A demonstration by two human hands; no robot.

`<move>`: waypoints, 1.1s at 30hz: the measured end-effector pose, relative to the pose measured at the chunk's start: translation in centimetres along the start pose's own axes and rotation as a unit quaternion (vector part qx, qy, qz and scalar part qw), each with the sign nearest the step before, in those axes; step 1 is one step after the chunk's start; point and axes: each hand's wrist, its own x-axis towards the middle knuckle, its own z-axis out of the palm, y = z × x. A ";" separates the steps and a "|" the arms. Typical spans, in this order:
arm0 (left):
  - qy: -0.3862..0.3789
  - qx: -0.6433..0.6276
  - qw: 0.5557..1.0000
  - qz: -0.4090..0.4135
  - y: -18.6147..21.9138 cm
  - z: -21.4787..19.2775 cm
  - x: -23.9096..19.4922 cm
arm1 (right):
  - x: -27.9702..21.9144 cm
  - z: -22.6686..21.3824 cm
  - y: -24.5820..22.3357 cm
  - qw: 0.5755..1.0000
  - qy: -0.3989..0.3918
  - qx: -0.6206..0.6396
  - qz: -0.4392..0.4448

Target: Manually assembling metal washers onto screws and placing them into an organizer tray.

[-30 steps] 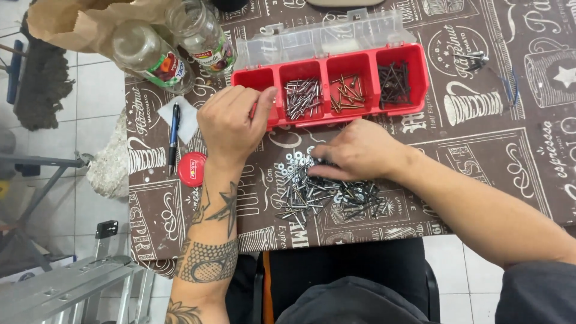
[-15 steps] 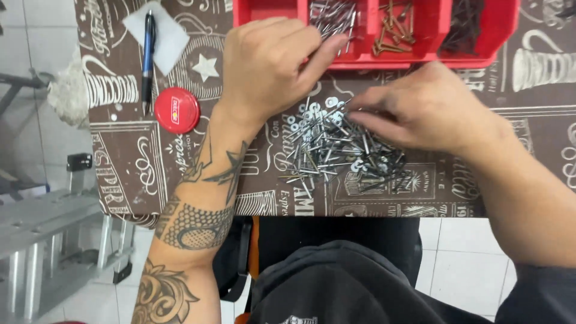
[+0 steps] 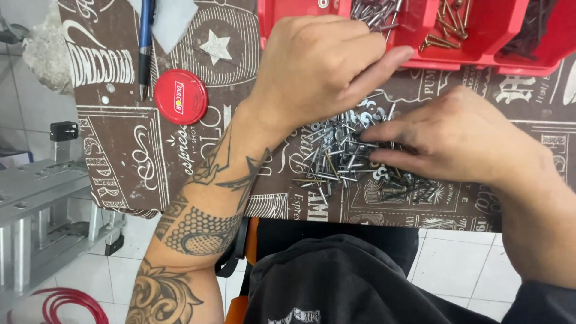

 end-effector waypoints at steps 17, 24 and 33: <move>-0.188 -0.233 0.951 -0.081 0.9 -1.4 1.2 | -0.5 -0.6 -0.1 0.972 0.209 0.068 0.088; -0.083 -0.175 0.980 -0.056 0.3 -2.0 1.2 | -2.3 -0.8 1.0 0.967 0.229 -0.052 0.101; -0.092 0.065 0.993 0.038 -0.5 -1.7 0.9 | -3.0 -0.7 1.8 0.921 0.137 -0.321 0.171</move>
